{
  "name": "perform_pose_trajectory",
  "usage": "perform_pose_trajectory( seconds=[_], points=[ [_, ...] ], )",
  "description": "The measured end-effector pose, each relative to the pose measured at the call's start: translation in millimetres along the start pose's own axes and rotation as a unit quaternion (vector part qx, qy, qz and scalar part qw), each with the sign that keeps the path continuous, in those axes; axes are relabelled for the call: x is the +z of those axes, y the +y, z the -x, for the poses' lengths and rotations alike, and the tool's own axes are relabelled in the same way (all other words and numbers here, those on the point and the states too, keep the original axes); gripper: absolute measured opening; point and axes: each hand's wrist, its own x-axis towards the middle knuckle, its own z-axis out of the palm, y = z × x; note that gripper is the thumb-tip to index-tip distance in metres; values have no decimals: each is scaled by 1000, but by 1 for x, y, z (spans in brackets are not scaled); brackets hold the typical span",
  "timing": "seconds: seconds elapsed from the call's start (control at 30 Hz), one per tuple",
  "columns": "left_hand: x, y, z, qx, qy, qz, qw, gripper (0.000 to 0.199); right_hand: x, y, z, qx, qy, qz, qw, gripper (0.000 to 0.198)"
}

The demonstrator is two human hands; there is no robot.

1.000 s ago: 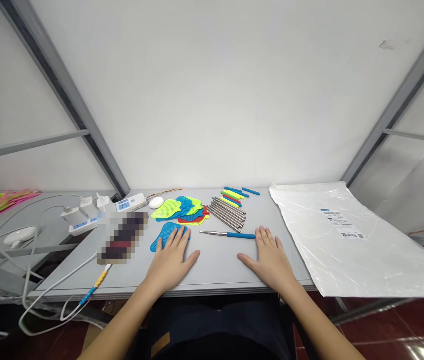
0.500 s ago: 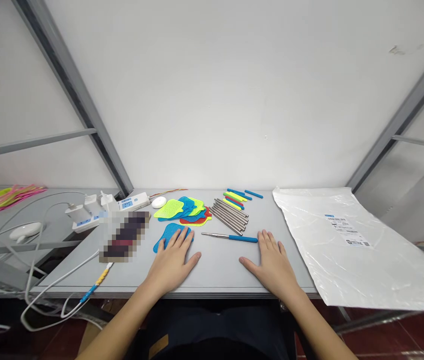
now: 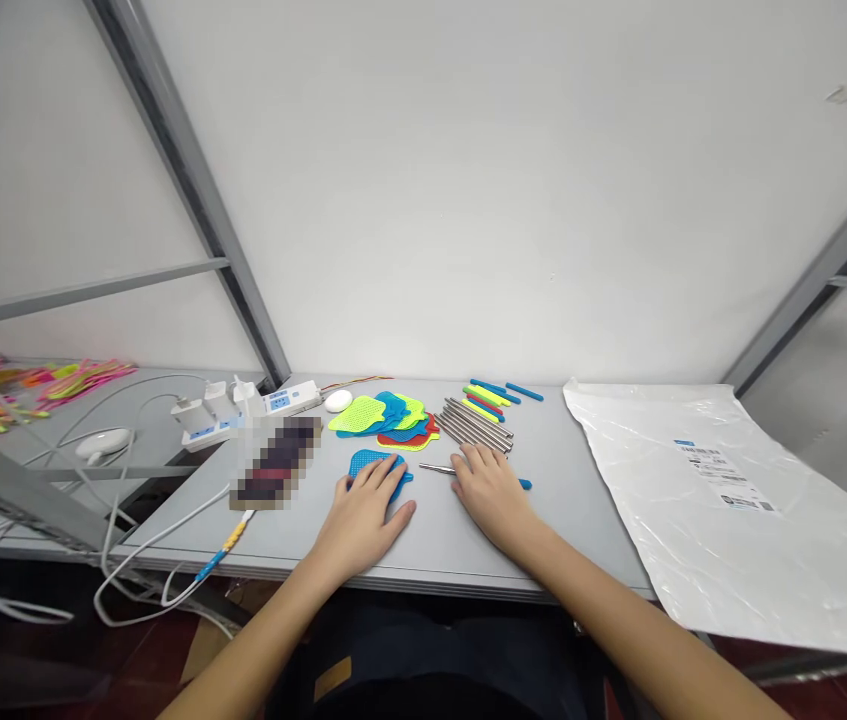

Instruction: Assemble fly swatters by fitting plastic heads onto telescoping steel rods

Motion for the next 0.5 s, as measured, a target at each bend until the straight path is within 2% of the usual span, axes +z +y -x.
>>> perform_pose_trajectory(
  seconds=[0.13,0.2,0.5],
  points=[
    [-2,1,1,-2,6,15,1000,50,8,-7,-24,-44,-14,-10,999,19],
    [-4,1,2,2,9,33,999,47,11,-9,-28,-54,-16,-15,998,21],
    [-6,7,0,18,24,106,994,24,13,-11,-14,-27,-12,-56,998,24]
  ],
)
